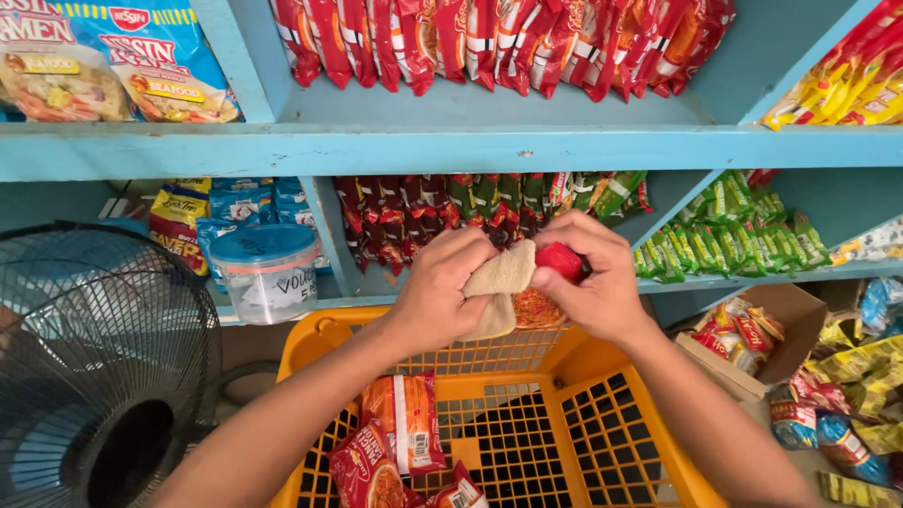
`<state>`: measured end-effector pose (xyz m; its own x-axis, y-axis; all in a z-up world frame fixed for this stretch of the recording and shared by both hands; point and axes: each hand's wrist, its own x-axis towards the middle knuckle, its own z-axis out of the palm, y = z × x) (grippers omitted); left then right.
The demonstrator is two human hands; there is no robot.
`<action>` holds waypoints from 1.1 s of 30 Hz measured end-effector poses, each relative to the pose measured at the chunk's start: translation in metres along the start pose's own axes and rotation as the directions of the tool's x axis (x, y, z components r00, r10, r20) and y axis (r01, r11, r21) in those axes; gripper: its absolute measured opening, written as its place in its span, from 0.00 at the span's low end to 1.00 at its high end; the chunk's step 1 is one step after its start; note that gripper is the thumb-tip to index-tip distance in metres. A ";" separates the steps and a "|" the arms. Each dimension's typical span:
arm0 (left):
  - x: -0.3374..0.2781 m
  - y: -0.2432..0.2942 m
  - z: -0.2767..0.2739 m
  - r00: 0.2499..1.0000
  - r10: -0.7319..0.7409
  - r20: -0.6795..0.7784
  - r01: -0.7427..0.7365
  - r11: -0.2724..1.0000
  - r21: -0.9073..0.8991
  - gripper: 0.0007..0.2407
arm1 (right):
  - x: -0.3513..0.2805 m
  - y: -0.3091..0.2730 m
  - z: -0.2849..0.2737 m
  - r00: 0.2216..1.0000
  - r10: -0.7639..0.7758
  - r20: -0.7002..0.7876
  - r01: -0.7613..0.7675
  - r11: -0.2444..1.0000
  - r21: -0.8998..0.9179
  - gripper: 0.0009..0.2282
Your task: The person is wiping down individual packets of instant noodles with a cloth and placing them into a yellow basket.
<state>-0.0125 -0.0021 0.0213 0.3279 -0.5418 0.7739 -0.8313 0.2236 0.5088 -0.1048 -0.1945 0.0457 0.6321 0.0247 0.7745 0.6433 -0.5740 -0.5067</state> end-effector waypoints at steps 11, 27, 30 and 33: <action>0.011 0.007 -0.018 0.974 -0.175 0.143 0.194 0.972 -0.135 0.10 | -0.009 0.016 -0.012 0.992 0.119 -0.040 -0.120 0.993 -0.007 0.12; -0.002 -0.026 -0.006 0.981 -0.195 -0.012 0.187 0.955 -0.230 0.07 | -0.016 0.019 0.002 0.979 0.162 -0.127 -0.154 0.985 0.075 0.07; 0.002 -0.016 -0.011 0.977 -0.215 0.000 0.209 0.953 -0.220 0.07 | -0.017 0.019 0.002 0.968 0.222 -0.114 -0.213 0.973 0.086 0.05; 0.002 -0.013 -0.013 0.979 -0.204 0.024 0.205 0.961 -0.183 0.07 | -0.016 0.013 0.006 0.954 0.299 -0.021 -0.294 0.948 0.125 0.11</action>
<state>0.0047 0.0042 0.0209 0.4802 -0.5951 0.6444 -0.6499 0.2520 0.7170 -0.1045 -0.1976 0.0244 0.7861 -0.1653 0.5956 0.4777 -0.4491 -0.7551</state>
